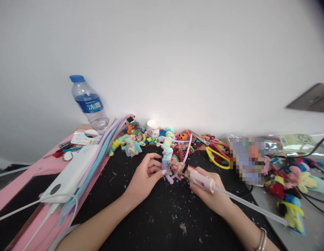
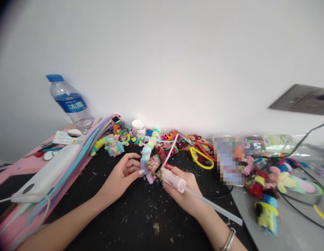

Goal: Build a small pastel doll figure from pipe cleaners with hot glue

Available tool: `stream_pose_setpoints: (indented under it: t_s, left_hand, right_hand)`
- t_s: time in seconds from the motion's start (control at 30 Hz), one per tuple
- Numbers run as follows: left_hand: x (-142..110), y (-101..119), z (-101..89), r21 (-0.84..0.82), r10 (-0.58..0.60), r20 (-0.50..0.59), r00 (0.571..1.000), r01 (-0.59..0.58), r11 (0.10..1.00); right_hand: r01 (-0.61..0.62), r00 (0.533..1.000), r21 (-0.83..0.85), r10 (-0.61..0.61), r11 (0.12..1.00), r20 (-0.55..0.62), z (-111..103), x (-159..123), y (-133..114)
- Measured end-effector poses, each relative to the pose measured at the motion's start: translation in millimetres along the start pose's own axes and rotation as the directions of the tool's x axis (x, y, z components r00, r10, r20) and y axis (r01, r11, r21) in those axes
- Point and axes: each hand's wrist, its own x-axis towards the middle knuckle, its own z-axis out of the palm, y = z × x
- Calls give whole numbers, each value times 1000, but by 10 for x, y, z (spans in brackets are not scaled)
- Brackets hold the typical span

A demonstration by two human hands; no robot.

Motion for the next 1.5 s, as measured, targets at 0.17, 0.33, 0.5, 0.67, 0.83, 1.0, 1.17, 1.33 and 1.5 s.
stream_pose_setpoints:
  t_s: [0.17, 0.33, 0.5, 0.67, 0.83, 1.0, 1.17, 1.33, 1.5]
  left_hand:
    - [-6, 16, 1, -11, -4, -4, 1000, 4, 1000]
    - [-7, 22, -1, 0, -3, -1, 1000, 3, 1000]
    - [-2, 27, -5, -41, -11, -25, 1000, 10, 999]
    - [13, 54, -30, -139, -27, -91, 996, 14, 990]
    - [33, 65, -66, -183, -28, -164, 986, -2, 983]
    - [44, 36, -88, -219, 11, -207, 978, -58, 974]
    - [39, 38, -81, -219, 8, -210, 978, -55, 974]
    - [41, 52, -69, -217, 1, -209, 978, -47, 975]
    - [38, 63, -52, -212, -6, -183, 983, -33, 977]
  right_hand:
    - [18, 1000, -15, -18, 1000, 2, -9, 10, -9]
    - [-3, 1000, -24, 3, 1000, 16, -2, 12, -1]
    - [-56, 998, -117, 54, 992, -15, -18, 1, 16]
    - [-180, 957, -244, 112, 953, -268, -63, 30, 103]
    - [-349, 887, -400, 161, 847, -433, -114, 80, 290]
    - [-374, 889, -538, 127, 755, -440, -70, 95, 408]
    - [-392, 875, -547, 116, 740, -470, -44, 89, 345]
    - [-176, 870, -465, -83, 868, -485, -61, 61, 165]
    - [196, 938, -344, -278, 918, -207, 127, 13, -46]
